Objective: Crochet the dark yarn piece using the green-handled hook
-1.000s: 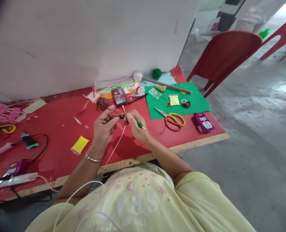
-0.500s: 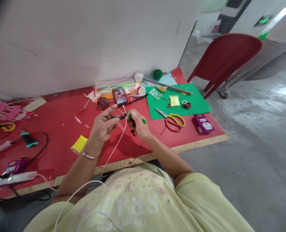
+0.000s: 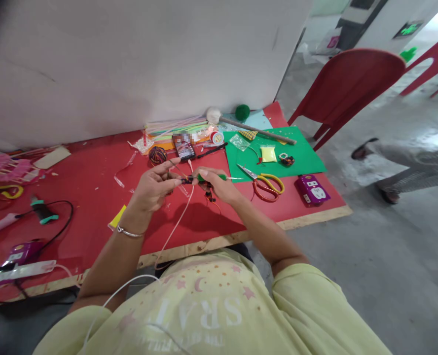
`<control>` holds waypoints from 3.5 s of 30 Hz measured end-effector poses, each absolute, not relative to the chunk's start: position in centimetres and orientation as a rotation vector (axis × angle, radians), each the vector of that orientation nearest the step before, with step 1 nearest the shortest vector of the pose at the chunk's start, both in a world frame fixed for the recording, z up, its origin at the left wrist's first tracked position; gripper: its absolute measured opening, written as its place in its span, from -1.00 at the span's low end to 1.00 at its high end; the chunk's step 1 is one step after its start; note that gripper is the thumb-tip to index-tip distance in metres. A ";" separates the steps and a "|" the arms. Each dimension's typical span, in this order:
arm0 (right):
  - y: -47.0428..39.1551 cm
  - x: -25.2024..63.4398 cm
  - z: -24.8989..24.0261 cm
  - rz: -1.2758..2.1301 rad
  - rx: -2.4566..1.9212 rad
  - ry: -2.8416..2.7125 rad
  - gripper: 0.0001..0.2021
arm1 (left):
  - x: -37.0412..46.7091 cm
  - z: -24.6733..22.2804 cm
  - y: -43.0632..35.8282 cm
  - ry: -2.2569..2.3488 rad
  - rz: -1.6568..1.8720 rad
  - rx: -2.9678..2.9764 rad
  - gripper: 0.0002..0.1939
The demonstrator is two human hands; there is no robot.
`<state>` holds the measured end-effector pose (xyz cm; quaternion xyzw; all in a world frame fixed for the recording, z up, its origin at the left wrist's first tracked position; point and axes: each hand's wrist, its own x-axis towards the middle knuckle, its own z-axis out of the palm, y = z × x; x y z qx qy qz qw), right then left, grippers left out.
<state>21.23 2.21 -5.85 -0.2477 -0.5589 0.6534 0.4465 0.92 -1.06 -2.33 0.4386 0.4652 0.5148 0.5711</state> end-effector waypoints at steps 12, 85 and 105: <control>3.9 23.1 -5.0 1.751 -0.607 -1.503 -0.66 | 0.6 -0.9 -0.6 1.172 1.110 1.196 -0.27; 2.3 22.7 -5.2 0.345 -0.612 -2.275 -0.70 | 2.4 -2.2 -1.1 1.344 1.251 1.275 -0.30; 2.5 23.6 -4.3 1.453 -0.479 -1.839 -0.63 | 0.5 -2.0 0.0 1.075 0.978 1.124 -0.52</control>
